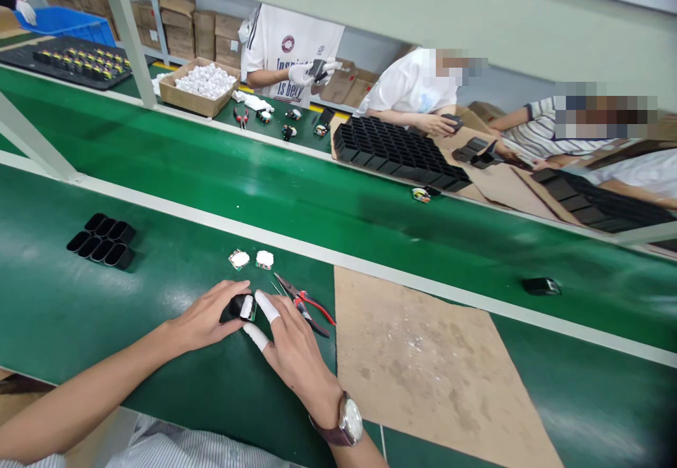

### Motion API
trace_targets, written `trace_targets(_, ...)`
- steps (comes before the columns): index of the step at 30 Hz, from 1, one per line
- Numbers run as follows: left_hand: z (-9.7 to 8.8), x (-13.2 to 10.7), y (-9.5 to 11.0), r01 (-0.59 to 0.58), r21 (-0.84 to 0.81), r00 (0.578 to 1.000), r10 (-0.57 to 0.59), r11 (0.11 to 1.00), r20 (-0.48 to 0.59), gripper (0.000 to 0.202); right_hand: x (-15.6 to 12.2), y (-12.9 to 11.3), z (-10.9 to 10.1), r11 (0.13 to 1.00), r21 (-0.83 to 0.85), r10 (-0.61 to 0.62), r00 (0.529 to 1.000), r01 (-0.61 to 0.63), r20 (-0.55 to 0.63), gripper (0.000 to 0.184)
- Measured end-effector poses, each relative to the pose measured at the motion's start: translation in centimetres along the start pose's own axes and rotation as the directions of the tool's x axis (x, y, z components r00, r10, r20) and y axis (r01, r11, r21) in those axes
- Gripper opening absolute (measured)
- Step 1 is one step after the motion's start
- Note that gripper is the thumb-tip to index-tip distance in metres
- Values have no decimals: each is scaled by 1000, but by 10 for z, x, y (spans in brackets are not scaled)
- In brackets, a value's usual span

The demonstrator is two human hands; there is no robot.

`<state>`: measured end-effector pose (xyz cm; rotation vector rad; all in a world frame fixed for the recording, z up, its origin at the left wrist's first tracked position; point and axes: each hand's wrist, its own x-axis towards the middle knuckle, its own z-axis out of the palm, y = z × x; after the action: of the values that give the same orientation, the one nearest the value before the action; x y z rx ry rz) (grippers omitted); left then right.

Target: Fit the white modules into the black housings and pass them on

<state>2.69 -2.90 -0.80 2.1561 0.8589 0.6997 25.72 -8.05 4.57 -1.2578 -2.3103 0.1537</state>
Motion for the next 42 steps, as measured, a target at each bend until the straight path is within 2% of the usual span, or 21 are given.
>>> trace_targets(4,2,-1,-1,74,-32,997,-73,997,32,74,-6,5,7,999,23,-42,998,43,-48,33)
trace_targets(8,2,-2,-1,92,-34,995,-91,995,44,74,-7,5,14,999,21,-48,996,49,-77,31)
trace_targets(15,3,-4,-5,78,-43,996,-76,996,52,73,-1,2,19,1000,-16,-8,999,9,40,21)
trace_targets(22,-2,-5,3,122,-68,983,-111,990,148,77,-11,6,29,992,124,-8,996,18,-83,28)
trace_targets(29,-3,-1,4,93,-56,995,-91,994,34,68,-10,5,31,989,141,48,998,-43,-34,40)
trace_targets(36,-5,0,0,110,-118,993,-106,987,43,67,3,8,37,976,216,30,1000,-30,4,37)
trace_targets(42,-5,0,-1,123,-122,992,-118,985,49,69,4,10,33,996,51,-74,996,72,52,36)
